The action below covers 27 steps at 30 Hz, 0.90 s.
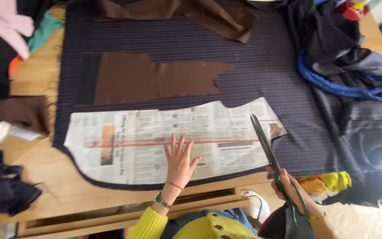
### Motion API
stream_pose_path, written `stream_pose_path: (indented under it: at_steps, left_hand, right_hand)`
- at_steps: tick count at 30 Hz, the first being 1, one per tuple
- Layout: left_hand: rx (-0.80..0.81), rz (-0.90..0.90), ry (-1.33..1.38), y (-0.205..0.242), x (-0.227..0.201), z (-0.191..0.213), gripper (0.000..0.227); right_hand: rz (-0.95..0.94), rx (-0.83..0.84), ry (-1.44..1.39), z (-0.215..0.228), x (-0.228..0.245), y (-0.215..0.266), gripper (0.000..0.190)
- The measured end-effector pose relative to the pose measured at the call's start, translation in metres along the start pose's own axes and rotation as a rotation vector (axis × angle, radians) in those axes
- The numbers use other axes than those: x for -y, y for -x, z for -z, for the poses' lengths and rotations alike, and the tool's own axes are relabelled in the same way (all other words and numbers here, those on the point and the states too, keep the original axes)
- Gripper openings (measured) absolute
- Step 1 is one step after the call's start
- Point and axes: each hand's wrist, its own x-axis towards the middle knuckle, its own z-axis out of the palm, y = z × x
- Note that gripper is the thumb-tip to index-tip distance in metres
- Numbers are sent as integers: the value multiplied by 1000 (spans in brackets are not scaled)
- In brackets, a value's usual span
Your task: The person uses shears to cut a piece of dark fabric along the edge of a newspaper pattern placed on a table. After cutting, the person removes the newspaper and arranges the cut fabric pieces on the table.
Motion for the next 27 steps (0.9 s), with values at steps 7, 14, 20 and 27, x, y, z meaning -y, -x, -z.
stream_pose_path:
  at_steps: [7, 14, 20, 27]
  left_hand:
    - [61, -105, 26, -96, -134, -86, 71]
    - [-71, -117, -46, -169, -228, -168, 76]
    - [-53, 5, -67, -192, -251, -179, 76]
    - [-91, 89, -82, -193, -257, -184, 83]
  right_hand:
    - [162, 38, 183, 114, 40, -23, 50]
    - [206, 403, 482, 202, 113, -78, 54]
    - [-77, 355, 635, 283, 111, -176, 68]
    - [-84, 587, 690, 276, 194, -216, 77]
